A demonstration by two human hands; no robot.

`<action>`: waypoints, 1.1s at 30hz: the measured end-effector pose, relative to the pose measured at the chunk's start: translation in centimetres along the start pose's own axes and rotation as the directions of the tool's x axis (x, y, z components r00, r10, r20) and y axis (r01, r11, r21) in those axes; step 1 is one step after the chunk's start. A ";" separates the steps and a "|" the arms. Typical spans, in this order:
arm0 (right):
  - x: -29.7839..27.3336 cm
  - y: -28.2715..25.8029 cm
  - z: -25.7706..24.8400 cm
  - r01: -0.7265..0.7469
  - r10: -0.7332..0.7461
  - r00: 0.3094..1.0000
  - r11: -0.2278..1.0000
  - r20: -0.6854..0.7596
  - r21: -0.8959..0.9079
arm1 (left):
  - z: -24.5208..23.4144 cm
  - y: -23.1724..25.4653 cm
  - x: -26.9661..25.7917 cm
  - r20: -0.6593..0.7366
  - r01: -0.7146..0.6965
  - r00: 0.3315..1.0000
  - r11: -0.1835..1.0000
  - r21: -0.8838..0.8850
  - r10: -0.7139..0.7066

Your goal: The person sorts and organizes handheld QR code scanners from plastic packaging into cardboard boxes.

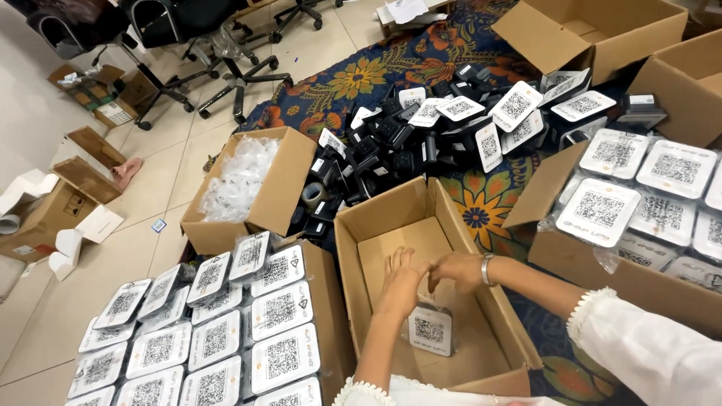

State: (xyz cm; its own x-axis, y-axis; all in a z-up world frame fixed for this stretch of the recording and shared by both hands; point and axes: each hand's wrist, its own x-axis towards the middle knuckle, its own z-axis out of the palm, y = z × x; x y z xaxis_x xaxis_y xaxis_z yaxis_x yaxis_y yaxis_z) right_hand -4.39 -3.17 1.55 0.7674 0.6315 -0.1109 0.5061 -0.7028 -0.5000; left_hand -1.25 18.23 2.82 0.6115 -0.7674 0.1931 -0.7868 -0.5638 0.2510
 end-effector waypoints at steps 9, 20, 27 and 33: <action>-2.3 -1.4 0.7 -0.249 0.207 0.962 0.934 -0.178 -0.255 | 1.0 -3.1 0.0 0.306 0.086 0.926 0.911 0.404 -0.223; -3.3 -0.7 5.1 -0.334 0.606 0.576 0.787 -0.548 0.519 | 4.1 -11.1 -2.1 -0.206 0.507 0.826 0.852 -0.132 -0.524; 3.4 6.9 20.5 0.123 0.620 0.598 0.556 -0.509 0.822 | 23.4 -21.1 -2.3 0.367 0.634 0.762 0.502 -0.588 -0.533; 3.7 6.2 20.8 0.206 0.640 0.687 0.281 -0.343 0.937 | 21.8 -17.9 -0.9 0.324 0.434 0.876 0.291 -0.852 -0.358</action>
State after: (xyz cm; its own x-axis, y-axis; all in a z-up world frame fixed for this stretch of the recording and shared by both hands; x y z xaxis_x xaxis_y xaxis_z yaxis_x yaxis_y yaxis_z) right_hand -6.57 1.65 -19.82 0.9865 -0.1288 -0.1014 -0.0683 0.2394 -0.9685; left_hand 10.49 22.35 -22.50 0.7904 -0.5687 -0.2277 0.1076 -0.2372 0.9655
